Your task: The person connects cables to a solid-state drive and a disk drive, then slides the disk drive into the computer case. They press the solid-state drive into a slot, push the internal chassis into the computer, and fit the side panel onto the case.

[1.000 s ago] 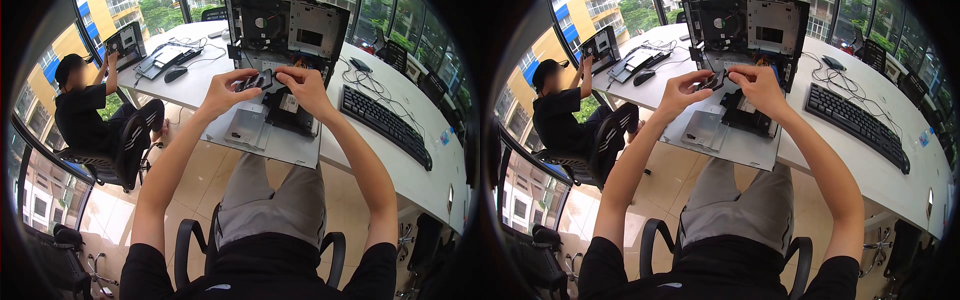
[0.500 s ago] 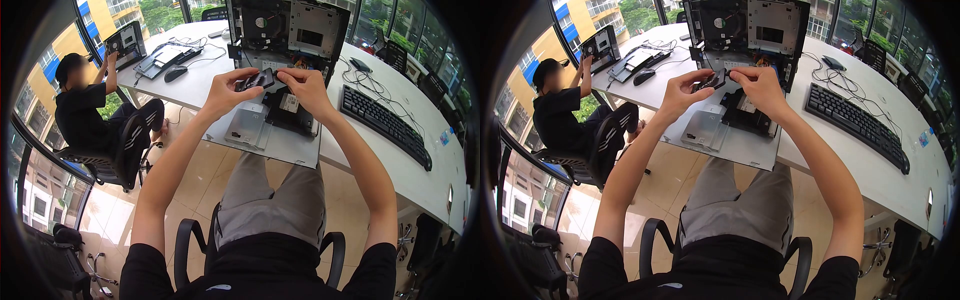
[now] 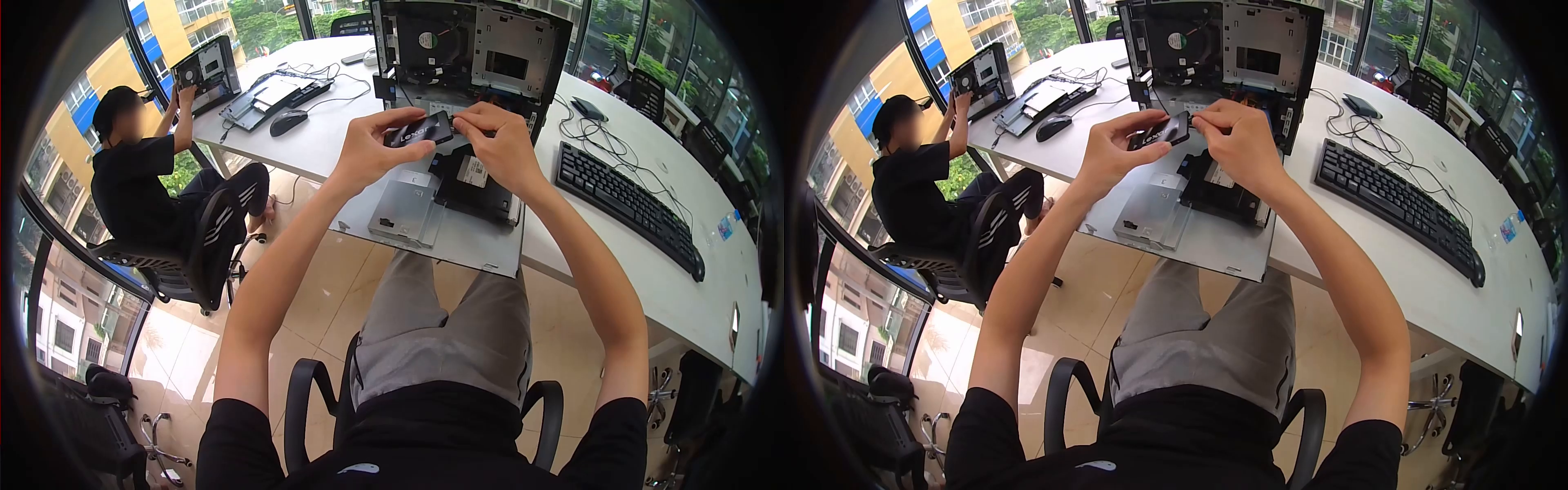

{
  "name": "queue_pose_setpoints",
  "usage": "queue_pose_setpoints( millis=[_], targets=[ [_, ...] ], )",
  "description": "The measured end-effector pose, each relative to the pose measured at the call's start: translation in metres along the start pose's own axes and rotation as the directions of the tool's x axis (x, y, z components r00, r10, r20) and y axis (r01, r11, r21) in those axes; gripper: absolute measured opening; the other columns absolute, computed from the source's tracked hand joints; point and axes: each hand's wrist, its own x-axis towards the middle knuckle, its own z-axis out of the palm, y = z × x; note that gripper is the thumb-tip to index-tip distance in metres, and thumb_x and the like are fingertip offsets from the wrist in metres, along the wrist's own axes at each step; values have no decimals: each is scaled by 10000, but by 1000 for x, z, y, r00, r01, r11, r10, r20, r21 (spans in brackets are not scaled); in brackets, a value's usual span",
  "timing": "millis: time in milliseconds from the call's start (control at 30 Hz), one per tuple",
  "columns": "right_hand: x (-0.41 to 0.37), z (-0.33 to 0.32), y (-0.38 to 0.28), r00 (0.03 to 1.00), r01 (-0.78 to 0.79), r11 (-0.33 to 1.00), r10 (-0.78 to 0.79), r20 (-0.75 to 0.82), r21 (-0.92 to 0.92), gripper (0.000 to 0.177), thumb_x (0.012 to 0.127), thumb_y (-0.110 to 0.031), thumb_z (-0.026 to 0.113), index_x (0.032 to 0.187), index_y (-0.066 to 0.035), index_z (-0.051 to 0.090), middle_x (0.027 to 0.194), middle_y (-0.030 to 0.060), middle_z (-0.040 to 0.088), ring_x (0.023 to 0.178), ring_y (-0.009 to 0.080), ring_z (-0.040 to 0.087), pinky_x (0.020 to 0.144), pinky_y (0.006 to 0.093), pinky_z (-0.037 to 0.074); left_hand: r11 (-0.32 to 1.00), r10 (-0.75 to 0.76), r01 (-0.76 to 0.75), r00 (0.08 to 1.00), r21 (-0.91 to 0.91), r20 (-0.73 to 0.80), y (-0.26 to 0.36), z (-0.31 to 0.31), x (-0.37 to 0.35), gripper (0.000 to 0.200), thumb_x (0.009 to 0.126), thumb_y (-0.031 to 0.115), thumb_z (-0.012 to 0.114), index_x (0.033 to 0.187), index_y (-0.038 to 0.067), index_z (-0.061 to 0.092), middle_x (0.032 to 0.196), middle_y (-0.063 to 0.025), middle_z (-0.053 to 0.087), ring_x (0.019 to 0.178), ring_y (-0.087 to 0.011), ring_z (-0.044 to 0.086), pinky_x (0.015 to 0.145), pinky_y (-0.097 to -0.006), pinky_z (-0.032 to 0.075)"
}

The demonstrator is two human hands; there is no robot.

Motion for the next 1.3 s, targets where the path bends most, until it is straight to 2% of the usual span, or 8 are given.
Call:
queue_pose_setpoints(
  millis=[233, 467, 700, 800, 900, 1100, 1200, 1300],
  targets=[
    [4, -12, -10, 983, -115, 993, 118, 143, -31, 238, 1012, -100, 714, 1208, 13, 787, 1107, 95, 783, 932, 161, 688, 841, 289, 530, 1000, 12, -12, 999, 7, -30, -12, -1, 1, 772, 815, 233, 948, 1450, -65, 625, 1324, -202, 720, 1216, -220, 680, 1116, -357, 511],
    [27, -45, 13, 996, -55, 980, 40, -86, -190, 295, 960, -109, 717, 1228, -2, 782, 1064, 132, 808, 743, 132, 648, 726, 297, 543, 999, -38, 38, 998, -8, -57, -1, -9, 1, 831, 822, 233, 944, 1488, -92, 568, 1351, -222, 712, 1232, -218, 686, 1102, -326, 526],
    [21, -39, 46, 977, -33, 929, 108, 186, -369, 464, 929, -129, 710, 1393, -108, 714, 1327, 142, 736, 1055, 323, 726, 978, 405, 569, 998, -58, 55, 996, -43, -69, -3, -13, -1, 732, 918, 155, 866, 1534, -59, 533, 1430, -195, 678, 1335, -212, 623, 1163, -354, 465],
    [18, -29, 58, 976, 64, 891, 38, 214, -449, 575, 913, -71, 751, 1478, -82, 642, 1267, 140, 721, 845, 232, 666, 834, 364, 554, 999, -35, 34, 996, -23, -77, -9, -13, 0, 700, 940, 145, 840, 1538, -49, 534, 1425, -196, 680, 1329, -211, 626, 1173, -364, 458],
    [19, -25, 58, 975, 111, 830, 16, 223, -546, 598, 907, -96, 764, 1488, -85, 623, 1227, 127, 691, 989, 292, 685, 932, 412, 543, 999, -47, 46, 995, -12, -91, -9, -12, 0, 688, 949, 147, 830, 1541, -42, 534, 1432, -195, 676, 1325, -210, 628, 1168, -367, 463],
    [27, -27, 50, 958, 86, 803, 97, 271, -590, 422, 885, -107, 775, 1305, -72, 746, 1203, 118, 687, 1115, 342, 688, 986, 442, 535, 999, -36, 38, 996, 25, -87, -13, -12, 2, 669, 962, 159, 821, 1534, -43, 540, 1439, -187, 668, 1333, -215, 625, 1167, -364, 472],
    [27, -30, 65, 950, 215, 798, -38, 310, -563, 335, 870, -95, 780, 1202, -47, 786, 1183, 134, 698, 1101, 351, 697, 969, 451, 543, 999, -49, 50, 994, 15, -95, -13, -13, 3, 655, 970, 166, 814, 1531, -40, 544, 1436, -183, 670, 1343, -219, 620, 1176, -363, 467],
    [31, -32, 60, 937, 79, 830, 128, 326, -552, 330, 860, -84, 785, 1186, -28, 788, 1173, 140, 709, 1078, 349, 707, 945, 447, 553, 999, -39, 42, 994, 24, -104, -15, -13, 4, 639, 976, 168, 807, 1525, -37, 551, 1435, -181, 669, 1350, -221, 618, 1179, -361, 466]
  ],
)
